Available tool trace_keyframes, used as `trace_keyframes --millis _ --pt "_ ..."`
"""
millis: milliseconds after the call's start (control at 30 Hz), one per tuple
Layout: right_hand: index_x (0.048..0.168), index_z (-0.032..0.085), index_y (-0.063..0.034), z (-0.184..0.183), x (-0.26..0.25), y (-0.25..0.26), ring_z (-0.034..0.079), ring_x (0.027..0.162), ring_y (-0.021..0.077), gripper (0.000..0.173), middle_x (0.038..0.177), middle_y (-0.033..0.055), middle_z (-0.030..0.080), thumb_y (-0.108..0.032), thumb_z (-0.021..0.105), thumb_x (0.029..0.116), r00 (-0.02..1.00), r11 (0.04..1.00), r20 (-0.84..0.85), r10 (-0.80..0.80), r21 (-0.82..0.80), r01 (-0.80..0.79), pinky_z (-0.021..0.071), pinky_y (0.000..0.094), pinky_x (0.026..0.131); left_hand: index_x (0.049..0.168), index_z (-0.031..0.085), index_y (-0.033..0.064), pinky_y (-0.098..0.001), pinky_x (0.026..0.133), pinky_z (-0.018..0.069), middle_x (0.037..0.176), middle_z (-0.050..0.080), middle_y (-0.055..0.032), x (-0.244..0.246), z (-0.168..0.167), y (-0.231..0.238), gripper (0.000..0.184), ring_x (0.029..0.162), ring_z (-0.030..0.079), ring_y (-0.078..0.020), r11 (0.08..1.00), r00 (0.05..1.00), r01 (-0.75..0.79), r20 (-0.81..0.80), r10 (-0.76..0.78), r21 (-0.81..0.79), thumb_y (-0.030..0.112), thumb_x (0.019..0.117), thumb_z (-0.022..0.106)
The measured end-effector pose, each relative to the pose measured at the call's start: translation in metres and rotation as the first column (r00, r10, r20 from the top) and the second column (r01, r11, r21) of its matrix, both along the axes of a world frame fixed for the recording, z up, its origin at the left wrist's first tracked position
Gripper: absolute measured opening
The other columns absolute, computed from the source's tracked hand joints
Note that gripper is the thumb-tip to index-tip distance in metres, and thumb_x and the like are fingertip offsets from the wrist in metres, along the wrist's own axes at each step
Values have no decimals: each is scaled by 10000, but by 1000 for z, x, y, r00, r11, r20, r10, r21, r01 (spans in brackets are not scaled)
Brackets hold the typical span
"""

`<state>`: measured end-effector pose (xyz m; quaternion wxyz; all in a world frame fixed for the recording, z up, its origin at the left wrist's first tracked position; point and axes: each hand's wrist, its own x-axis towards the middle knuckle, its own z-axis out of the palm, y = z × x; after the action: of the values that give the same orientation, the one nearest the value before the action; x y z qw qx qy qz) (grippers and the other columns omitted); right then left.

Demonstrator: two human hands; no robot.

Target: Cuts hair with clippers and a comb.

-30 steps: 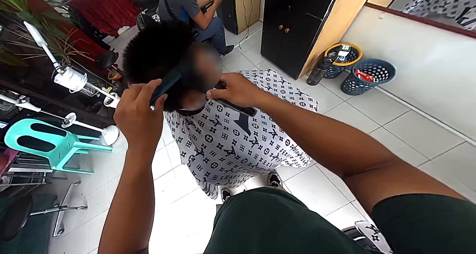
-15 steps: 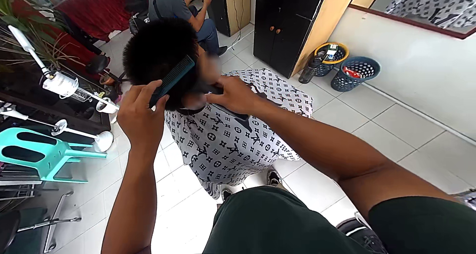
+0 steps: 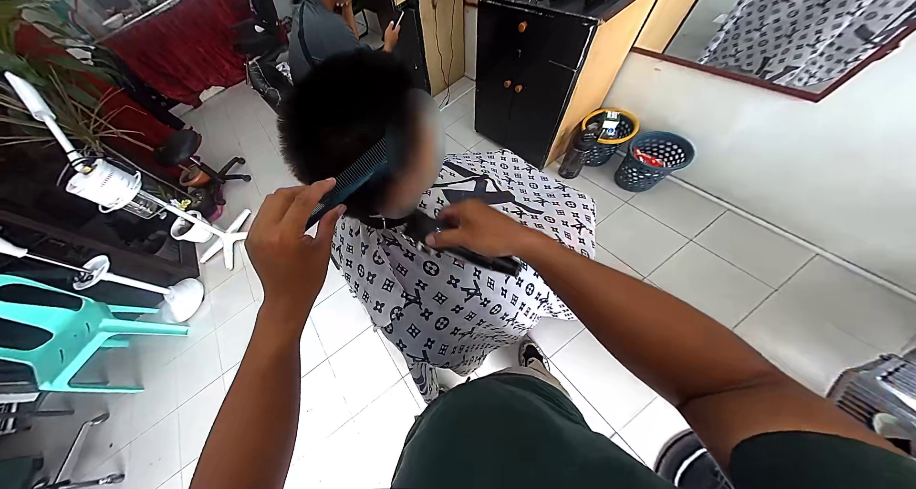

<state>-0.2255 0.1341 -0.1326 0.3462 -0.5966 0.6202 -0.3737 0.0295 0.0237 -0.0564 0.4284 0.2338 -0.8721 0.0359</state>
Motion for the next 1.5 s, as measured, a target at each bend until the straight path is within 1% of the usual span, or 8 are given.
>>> trace_keyframes --millis 100,233,533,667,833,967,1100,1500 --pt "1090 637 20 -36 16 -9 675 653 170 362 826 119 673 -337 622 1030 978 980 205 -30 197 -11 599 342 654 1199 729 40 -374 895 538 1098 710 -165 3 -1 -7 292 1018 682 -253 998 997 54 -51 -53 31 180 944 748" --pt "1177 605 14 -43 46 -26 678 693 150 278 872 105 673 -234 564 1059 846 998 531 -55 59 28 600 301 664 1217 722 55 -390 879 543 1115 704 -151 -7 -5 -11 301 1016 681 -245 992 997 73 -48 -68 102 168 939 752" --pt "1141 593 -15 -38 50 -35 685 634 143 255 797 83 685 -207 442 1067 659 994 751 31 -91 58 607 283 617 1221 727 80 -416 838 541 1093 703 -145 -15 -7 -12 306 984 680 -254 992 999 35 -29 -32 123 172 931 760" --pt "1127 588 3 -36 49 -36 686 648 149 235 818 95 680 -200 481 1076 676 999 737 23 -41 11 605 280 628 1203 738 75 -423 837 544 1083 709 -147 -14 -10 -12 301 987 683 -263 991 999 28 -47 -22 132 165 918 771" --pt "1132 579 -28 -27 53 -32 687 641 154 320 804 98 693 -271 381 1067 526 991 846 88 -126 37 602 274 617 1202 737 74 -459 817 554 1087 710 -158 -16 -13 -14 294 974 692 -283 990 999 15 -30 -11 142 167 925 765" --pt "1141 585 2 -25 52 -31 687 635 155 288 805 101 685 -222 414 1082 602 999 797 33 -44 4 605 275 614 1198 740 77 -443 819 555 1087 714 -147 -15 -11 -11 288 979 693 -271 991 999 15 -44 -9 130 161 923 766" --pt "1139 578 -37 -15 55 -27 682 639 158 364 797 100 687 -310 348 1071 493 994 868 65 -101 46 598 274 615 1196 739 74 -442 820 551 1088 712 -148 -14 -12 -9 283 976 691 -273 990 999 11 -46 -5 143 153 925 761" --pt "1113 580 -34 -10 52 -20 682 634 150 370 809 97 689 -331 360 1083 545 999 838 20 2 -40 598 269 599 1181 756 106 -442 810 550 1062 726 -135 -15 -15 -9 277 970 697 -274 987 998 -12 -55 21 161 165 911 771"
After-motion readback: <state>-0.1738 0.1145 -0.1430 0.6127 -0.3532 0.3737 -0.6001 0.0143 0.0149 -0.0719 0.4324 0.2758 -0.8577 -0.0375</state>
